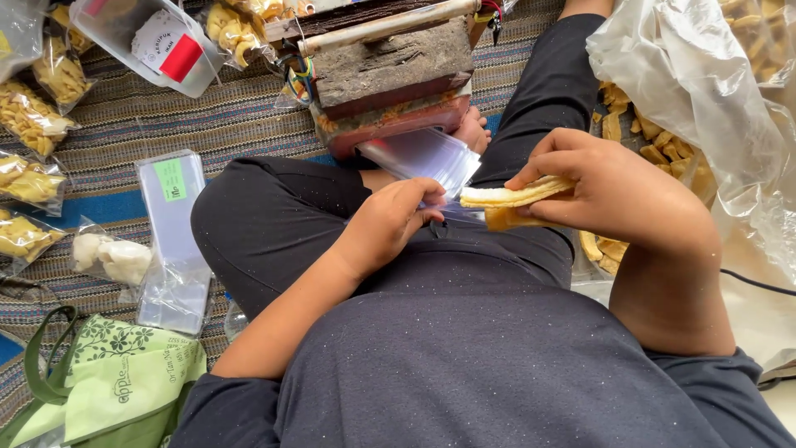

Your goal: The person is manually packaging individual pastry pieces into small plastic bags while sitting on the floor.

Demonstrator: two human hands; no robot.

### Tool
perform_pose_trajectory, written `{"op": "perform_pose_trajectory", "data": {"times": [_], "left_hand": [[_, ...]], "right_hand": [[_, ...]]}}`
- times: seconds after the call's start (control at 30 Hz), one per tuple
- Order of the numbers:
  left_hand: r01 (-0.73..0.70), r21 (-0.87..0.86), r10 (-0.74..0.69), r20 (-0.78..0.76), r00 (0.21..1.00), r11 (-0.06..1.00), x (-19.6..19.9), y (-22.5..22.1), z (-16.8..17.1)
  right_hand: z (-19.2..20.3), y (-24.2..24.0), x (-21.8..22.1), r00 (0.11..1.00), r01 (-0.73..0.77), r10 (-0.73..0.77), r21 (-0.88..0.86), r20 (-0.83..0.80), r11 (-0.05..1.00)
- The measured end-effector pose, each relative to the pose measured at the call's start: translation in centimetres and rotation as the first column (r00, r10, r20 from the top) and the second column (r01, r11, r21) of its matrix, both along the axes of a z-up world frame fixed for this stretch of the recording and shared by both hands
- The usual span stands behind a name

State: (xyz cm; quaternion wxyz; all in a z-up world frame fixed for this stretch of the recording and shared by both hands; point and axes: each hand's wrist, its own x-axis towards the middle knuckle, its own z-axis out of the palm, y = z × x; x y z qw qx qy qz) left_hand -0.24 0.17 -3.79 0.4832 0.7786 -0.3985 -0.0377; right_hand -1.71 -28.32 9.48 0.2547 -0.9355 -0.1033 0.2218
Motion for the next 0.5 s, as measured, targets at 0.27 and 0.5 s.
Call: {"op": "perform_pose_trajectory", "data": {"times": [0.27, 0.5], "left_hand": [[-0.009, 0.039, 0.012, -0.075, 0.997, 0.999, -0.1, -0.4, -1.3], [0.026, 0.098, -0.002, -0.236, 0.972, 0.995, 0.6, -0.4, -0.1]], "right_hand": [[-0.7, 2.4, 0.7, 0.986, -0.06, 0.054, 0.031, 0.158, 0.998], [-2.0, 3.1, 1.1, 0.929, -0.112, 0.137, -0.089, 0.345, 0.99]]}}
